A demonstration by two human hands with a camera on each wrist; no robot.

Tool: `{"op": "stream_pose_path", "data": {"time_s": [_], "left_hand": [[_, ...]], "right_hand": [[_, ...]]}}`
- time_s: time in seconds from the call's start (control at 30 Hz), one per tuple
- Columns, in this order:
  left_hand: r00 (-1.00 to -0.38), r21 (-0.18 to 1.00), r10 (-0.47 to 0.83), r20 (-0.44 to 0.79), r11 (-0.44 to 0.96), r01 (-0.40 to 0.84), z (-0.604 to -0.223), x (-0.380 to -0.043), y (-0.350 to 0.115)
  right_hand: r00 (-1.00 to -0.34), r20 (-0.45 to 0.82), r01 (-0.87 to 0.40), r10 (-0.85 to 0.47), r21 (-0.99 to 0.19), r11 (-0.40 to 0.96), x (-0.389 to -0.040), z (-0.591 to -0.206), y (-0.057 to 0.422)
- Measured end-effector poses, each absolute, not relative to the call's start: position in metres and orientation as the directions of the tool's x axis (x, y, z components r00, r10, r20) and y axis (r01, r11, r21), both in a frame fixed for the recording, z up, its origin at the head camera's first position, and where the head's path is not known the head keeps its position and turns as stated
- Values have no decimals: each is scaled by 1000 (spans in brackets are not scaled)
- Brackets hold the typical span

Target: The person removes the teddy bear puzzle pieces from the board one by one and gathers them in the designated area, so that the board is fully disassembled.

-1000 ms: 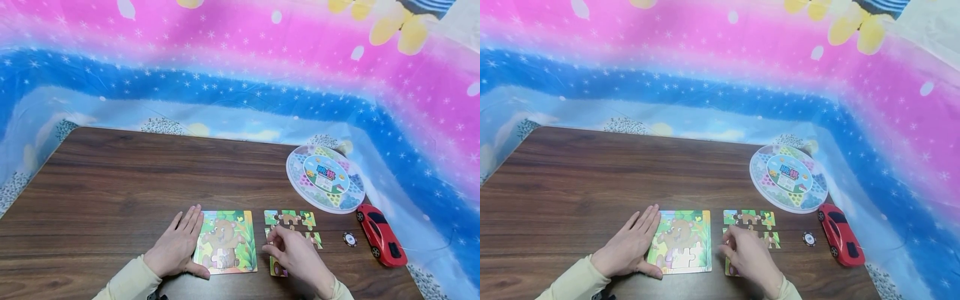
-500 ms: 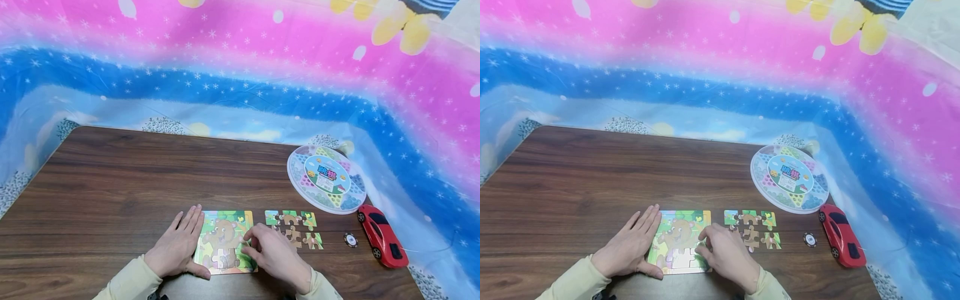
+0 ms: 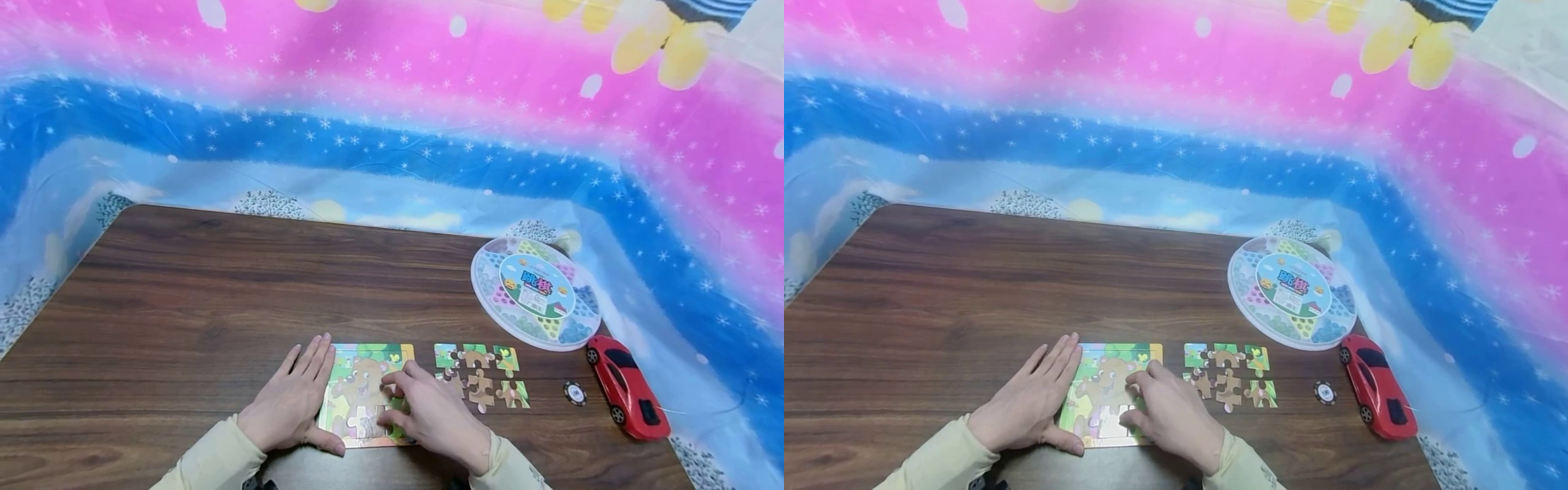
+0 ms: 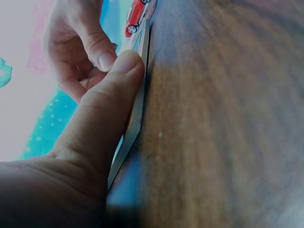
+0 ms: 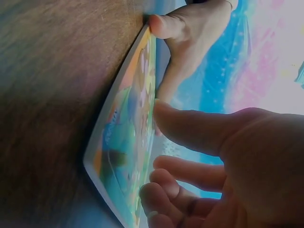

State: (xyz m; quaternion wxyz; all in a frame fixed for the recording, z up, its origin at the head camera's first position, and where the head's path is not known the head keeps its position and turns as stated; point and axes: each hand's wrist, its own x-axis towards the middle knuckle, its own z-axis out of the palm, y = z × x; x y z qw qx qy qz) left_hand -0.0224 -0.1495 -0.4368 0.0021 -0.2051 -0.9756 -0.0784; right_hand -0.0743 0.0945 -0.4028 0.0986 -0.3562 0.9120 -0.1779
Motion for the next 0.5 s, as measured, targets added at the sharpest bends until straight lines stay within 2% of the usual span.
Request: {"op": "stream_pose_path", "data": {"time_s": [0.5], "left_hand": [[-915,147,401,50,903,403,-436,-21,-149]], "right_hand": [[-669,-86,-664,-738,-375,647,-73,-408,92]]}}
